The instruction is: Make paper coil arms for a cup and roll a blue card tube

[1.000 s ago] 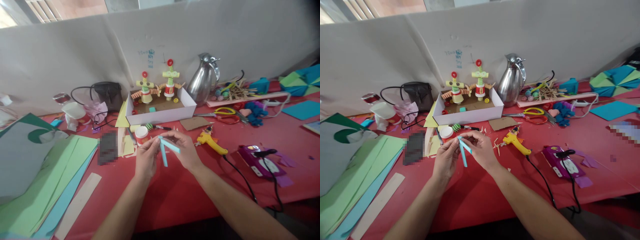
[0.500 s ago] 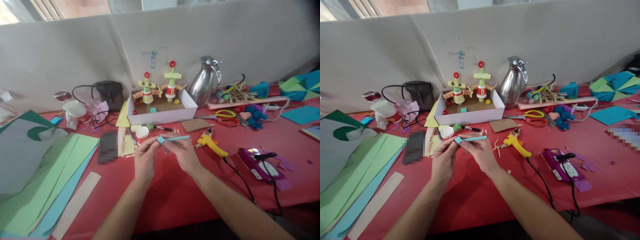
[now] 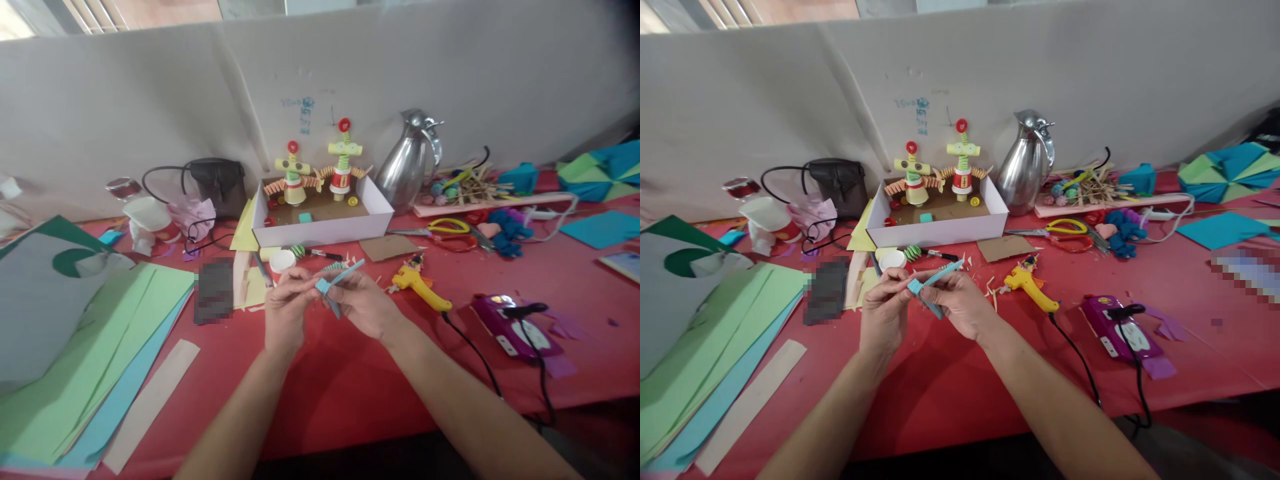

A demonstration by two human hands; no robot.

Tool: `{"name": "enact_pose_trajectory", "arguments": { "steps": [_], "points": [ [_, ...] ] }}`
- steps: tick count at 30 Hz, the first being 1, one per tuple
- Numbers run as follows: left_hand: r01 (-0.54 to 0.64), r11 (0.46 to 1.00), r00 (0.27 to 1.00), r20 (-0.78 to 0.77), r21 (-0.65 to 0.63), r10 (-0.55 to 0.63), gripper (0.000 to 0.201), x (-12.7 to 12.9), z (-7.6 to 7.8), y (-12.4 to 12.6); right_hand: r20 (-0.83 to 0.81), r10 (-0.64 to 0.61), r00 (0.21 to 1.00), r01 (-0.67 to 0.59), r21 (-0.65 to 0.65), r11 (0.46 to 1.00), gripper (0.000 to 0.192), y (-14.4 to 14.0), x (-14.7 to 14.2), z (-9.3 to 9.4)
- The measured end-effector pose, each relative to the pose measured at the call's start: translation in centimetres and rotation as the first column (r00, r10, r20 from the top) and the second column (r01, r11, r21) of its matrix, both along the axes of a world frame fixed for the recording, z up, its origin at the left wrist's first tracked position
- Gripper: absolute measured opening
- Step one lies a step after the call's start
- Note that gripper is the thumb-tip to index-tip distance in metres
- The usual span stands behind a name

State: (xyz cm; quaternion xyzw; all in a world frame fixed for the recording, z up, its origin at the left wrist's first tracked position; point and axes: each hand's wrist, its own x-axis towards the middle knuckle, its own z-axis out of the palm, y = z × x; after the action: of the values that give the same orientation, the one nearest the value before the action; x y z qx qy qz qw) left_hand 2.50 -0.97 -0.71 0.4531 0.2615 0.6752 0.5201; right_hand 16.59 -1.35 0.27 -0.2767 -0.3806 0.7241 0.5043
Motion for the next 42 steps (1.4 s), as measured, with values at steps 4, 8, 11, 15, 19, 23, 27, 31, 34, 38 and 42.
{"name": "enact_pose_trajectory", "arguments": {
  "steps": [4,8,11,15,19,23,27,31,34,38,42],
  "points": [
    [-0.029,0.999,0.999,0.022,-0.033,0.030,0.015,0.8,-0.5,-0.2,-0.009,-0.021,1.000,0.021,-0.003,1.000,0.026,0.3,0.2,-0.1],
    [0.080,0.994,0.979,-0.182,-0.075,-0.092,0.029,-0.6,-0.1,0.3,0.080,-0.011,0.997,0.007,0.045,0.999,0.026,0.6,1.0,0.1],
    [0.201,0.979,0.890,-0.410,-0.045,-0.201,0.032,-2.2,0.6,0.8,0.146,0.064,0.987,-0.075,0.073,0.995,0.026,0.7,1.7,0.3],
    [0.266,0.963,0.840,-0.497,0.029,-0.217,0.029,-3.0,1.3,1.0,0.143,0.136,0.980,-0.149,0.084,0.985,0.023,0.7,2.0,0.4],
    [0.122,0.966,0.834,-0.551,0.229,0.025,0.020,-2.6,1.4,0.6,0.125,0.146,0.981,-0.155,0.066,0.986,0.023,0.7,1.8,0.5],
    [0.063,0.913,0.799,-0.568,0.402,0.195,0.022,-2.4,1.2,0.5,0.108,0.152,0.983,-0.158,0.052,0.986,0.024,0.7,1.6,0.4],
    [0.006,0.856,0.745,-0.574,0.516,0.341,0.026,-2.4,0.9,0.6,0.111,0.148,0.983,-0.153,0.043,0.987,0.025,1.0,1.7,0.2],
    [-0.033,0.898,0.746,-0.587,0.439,0.314,0.023,-2.0,0.8,0.5,0.116,0.163,0.980,-0.165,0.013,0.986,0.026,1.4,2.1,0.2],
    [0.028,0.978,0.819,-0.565,0.207,0.097,0.020,-1.5,0.7,0.6,0.130,0.124,0.984,-0.128,0.023,0.992,0.026,1.6,2.2,0.2],
    [0.144,0.990,0.878,-0.462,-0.003,-0.129,0.024,-1.6,0.4,0.8,0.131,0.079,0.988,-0.083,0.026,0.996,0.028,1.5,2.0,0.2],
    [0.185,0.982,0.887,-0.426,-0.023,-0.177,0.021,-1.9,0.4,0.9,0.131,0.087,0.988,-0.091,0.026,0.996,0.033,1.3,1.8,0.3]
  ]
}}
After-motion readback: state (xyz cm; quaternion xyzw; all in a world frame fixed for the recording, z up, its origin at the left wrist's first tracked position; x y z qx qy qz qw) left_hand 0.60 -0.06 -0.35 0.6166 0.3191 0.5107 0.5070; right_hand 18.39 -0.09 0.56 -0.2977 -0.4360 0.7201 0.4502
